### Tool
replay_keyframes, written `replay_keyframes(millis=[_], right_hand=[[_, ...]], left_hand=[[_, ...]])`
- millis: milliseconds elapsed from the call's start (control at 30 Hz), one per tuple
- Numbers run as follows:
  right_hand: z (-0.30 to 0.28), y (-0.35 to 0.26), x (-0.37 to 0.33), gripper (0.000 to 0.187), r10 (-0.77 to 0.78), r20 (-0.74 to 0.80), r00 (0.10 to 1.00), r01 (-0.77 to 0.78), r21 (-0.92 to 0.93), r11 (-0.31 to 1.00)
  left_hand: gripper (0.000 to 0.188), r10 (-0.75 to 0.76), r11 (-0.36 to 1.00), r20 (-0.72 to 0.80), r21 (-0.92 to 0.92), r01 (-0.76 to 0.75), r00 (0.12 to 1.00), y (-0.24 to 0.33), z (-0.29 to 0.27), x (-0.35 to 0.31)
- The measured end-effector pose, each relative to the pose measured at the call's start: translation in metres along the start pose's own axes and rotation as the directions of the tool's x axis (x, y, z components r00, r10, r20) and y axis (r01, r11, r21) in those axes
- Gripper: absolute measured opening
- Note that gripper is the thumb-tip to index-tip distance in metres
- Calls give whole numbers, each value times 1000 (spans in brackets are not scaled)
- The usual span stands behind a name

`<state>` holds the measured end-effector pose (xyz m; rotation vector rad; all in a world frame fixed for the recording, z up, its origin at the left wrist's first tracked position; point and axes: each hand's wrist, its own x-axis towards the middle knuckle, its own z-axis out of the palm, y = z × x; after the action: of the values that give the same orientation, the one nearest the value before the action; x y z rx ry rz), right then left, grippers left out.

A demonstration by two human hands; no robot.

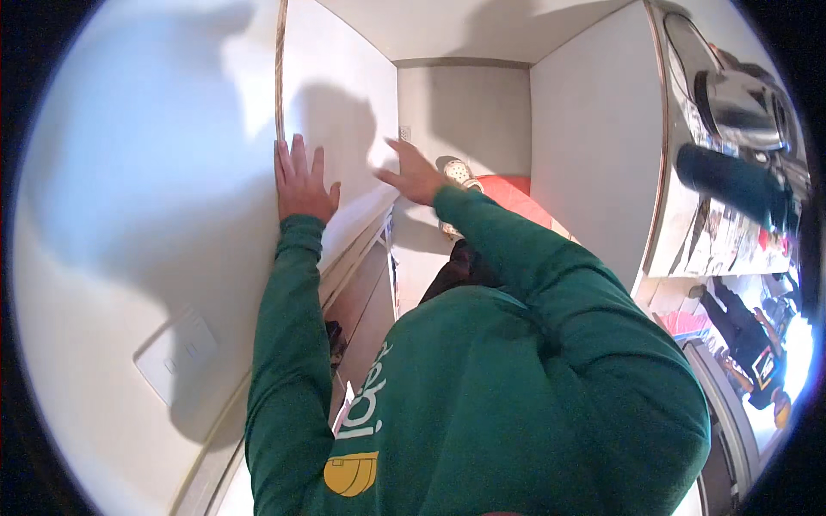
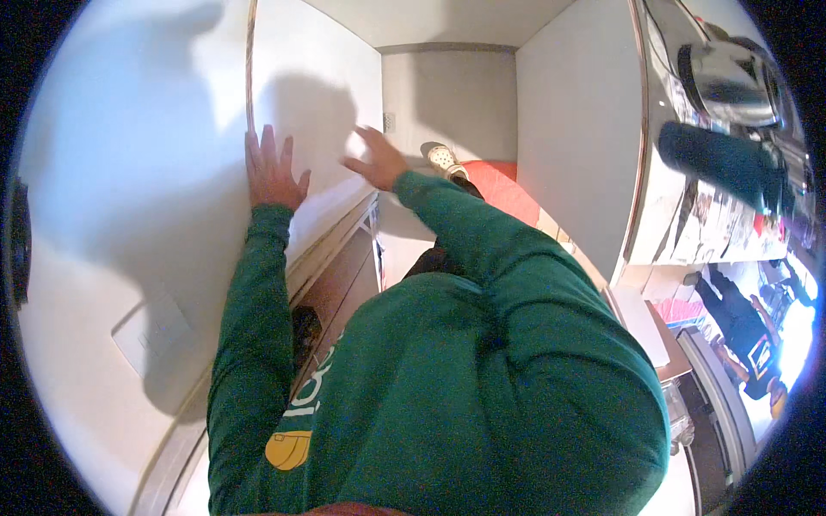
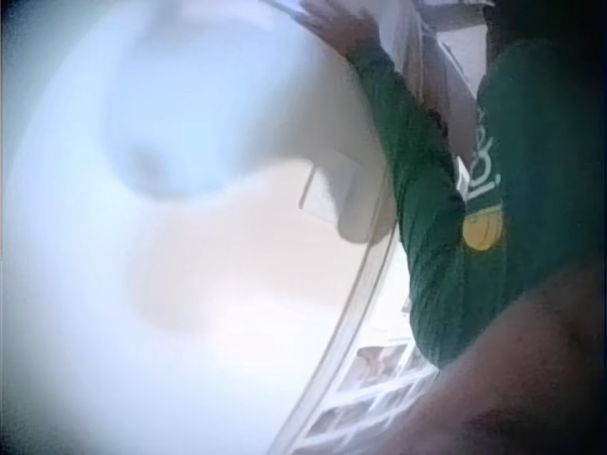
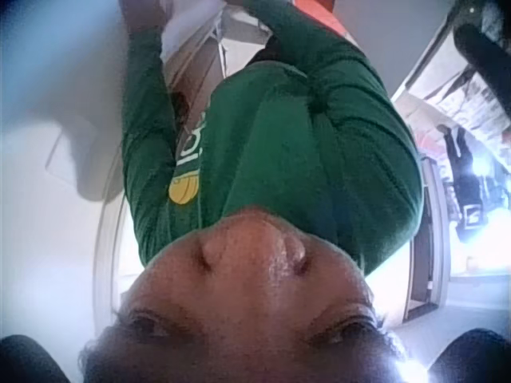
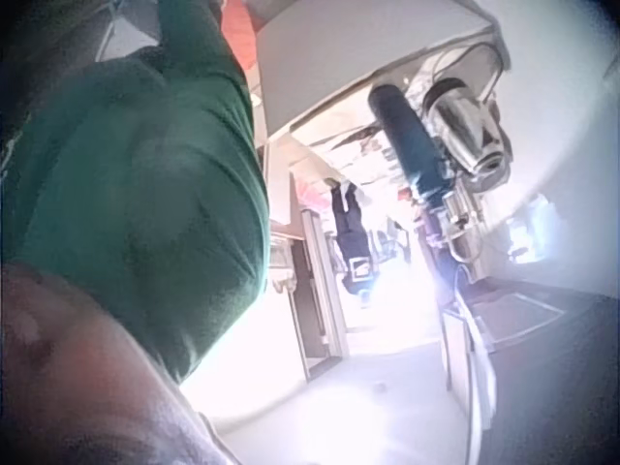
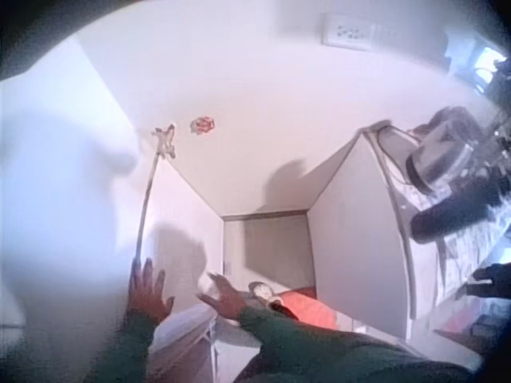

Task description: The person carries a wood panel, fits it against the wall and existing cabinetry, then positions another panel on top of a lower cabinet frame, aligning it by hand and checking the fit with an assistant.

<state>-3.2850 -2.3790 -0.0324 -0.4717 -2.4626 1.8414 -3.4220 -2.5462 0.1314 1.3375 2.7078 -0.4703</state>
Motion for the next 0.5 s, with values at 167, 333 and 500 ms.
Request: replay_keyframes(millis=[167, 333, 500], right_hand=[[-95, 49, -200, 54, 391, 114, 913, -366, -187, 911], [-158, 66, -359, 58, 712, -212, 669, -742, -238, 627], [-147, 99, -474, 58, 740, -349, 575, -814, -152, 561]], left_hand=[[70, -1, 1000, -20, 18, 1, 1000, -11, 14, -26], [70, 23, 1000, -139, -14, -25, 990, -17, 33, -23], [66, 57, 998, -137, 8, -56, 989, -10, 20, -25]])
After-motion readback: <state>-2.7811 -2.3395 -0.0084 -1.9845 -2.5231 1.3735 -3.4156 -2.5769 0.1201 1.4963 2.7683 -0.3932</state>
